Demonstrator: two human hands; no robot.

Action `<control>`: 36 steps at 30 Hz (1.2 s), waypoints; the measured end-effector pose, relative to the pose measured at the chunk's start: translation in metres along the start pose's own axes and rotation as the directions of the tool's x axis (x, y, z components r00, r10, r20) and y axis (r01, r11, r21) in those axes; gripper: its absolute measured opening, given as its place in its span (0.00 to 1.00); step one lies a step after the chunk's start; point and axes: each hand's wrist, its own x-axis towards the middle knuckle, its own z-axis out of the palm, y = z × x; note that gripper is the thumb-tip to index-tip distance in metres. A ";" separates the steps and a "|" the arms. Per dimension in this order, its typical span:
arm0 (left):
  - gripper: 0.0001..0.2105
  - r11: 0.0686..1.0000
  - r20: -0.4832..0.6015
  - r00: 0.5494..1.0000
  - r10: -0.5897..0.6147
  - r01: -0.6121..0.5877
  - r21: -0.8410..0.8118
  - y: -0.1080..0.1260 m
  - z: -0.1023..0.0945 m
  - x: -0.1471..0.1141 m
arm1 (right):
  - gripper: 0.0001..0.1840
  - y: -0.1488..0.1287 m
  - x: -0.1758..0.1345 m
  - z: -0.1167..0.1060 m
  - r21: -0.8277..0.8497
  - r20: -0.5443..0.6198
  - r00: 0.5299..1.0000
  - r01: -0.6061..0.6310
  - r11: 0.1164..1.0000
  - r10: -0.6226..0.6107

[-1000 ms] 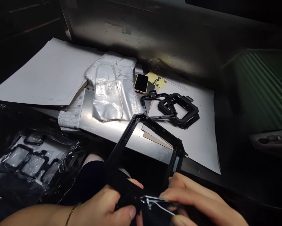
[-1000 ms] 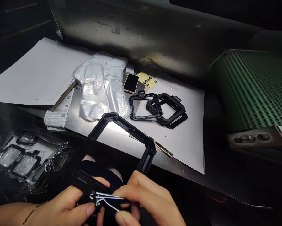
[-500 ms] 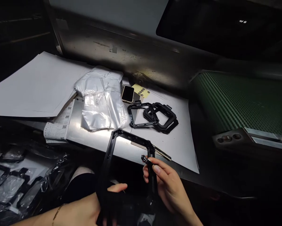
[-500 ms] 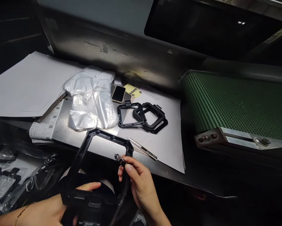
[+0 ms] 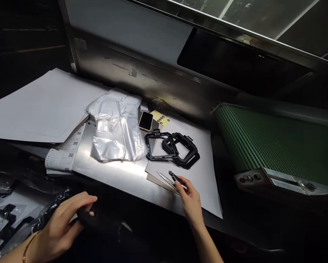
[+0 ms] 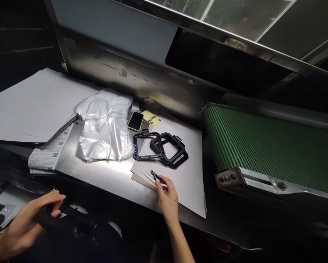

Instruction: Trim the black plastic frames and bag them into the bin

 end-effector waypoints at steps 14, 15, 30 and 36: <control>0.16 0.467 0.100 0.662 -0.743 0.620 -0.630 -0.045 -0.034 0.017 | 0.10 -0.055 0.076 0.120 -0.492 0.311 0.667 0.723 0.485 -0.678; 0.16 0.443 0.115 0.649 -0.752 0.627 -0.641 -0.046 -0.032 0.013 | 0.11 -0.067 0.083 0.138 -0.480 0.372 0.639 0.753 0.450 -0.673; 0.24 0.431 0.155 0.646 -0.747 0.648 -0.628 -0.041 -0.015 0.005 | 0.12 -0.093 0.084 0.144 -0.209 0.300 0.863 0.476 0.854 -0.407; 0.22 0.462 0.345 0.714 -0.610 0.673 -0.578 -0.008 0.023 0.015 | 0.15 -0.069 -0.011 0.101 0.059 0.308 0.938 0.148 0.987 -0.159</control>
